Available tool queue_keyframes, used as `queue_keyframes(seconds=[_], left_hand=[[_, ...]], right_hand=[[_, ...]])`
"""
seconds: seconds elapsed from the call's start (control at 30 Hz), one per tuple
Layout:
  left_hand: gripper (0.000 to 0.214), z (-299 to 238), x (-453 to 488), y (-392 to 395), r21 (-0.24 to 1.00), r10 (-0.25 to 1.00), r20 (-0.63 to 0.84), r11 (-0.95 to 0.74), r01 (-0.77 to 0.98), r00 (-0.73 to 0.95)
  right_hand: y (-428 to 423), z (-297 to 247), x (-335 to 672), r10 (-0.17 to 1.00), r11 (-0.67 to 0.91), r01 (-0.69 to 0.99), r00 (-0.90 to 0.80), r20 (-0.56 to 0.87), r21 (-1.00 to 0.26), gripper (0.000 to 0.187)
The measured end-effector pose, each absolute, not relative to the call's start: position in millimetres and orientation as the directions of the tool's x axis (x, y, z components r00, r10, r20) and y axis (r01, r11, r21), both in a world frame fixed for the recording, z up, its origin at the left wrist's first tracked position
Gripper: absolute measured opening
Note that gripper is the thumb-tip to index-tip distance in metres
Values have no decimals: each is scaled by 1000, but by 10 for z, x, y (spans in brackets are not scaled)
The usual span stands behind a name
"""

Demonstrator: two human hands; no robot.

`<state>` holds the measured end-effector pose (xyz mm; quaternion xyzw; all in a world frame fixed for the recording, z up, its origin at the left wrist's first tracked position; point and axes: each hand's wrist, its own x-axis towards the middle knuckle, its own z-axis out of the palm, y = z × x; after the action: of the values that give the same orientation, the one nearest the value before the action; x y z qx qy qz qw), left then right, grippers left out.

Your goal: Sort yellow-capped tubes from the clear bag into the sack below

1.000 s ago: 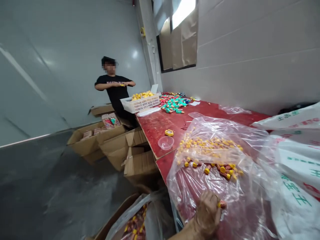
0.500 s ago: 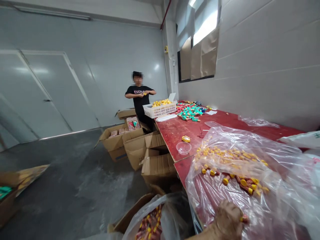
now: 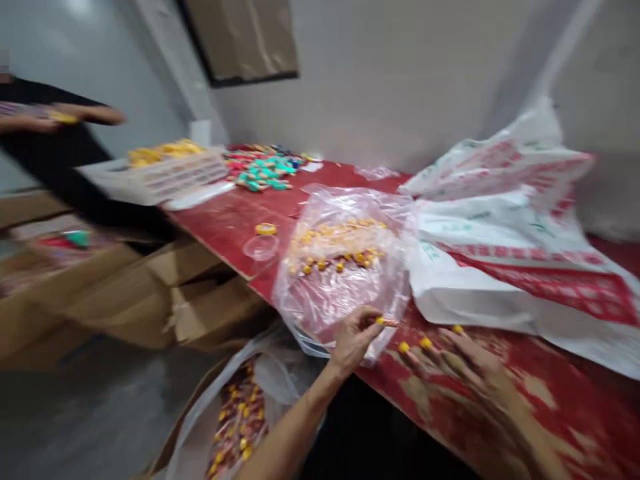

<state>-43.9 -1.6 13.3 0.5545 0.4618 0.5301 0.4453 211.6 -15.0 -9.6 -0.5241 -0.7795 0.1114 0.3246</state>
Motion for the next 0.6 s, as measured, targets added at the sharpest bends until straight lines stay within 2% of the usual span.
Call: queue_keyframes(seconds=[0.1,0.3,0.6], left_hand=[[24,104,-276,-176,992,995,51,-40,-122,82],[28,52,-58,-420,945,990,-91,121,-303,112],[27,-23,45,-570,978,994,-79,92,-188,74]], right_hand=[[-455,-67,2092,883,469,711,-369,290,-523,37],[-553,1,1796,865,498,732,-376,333,-465,38],[-612,-143,1631,828,551,652,-349,439,-521,37]])
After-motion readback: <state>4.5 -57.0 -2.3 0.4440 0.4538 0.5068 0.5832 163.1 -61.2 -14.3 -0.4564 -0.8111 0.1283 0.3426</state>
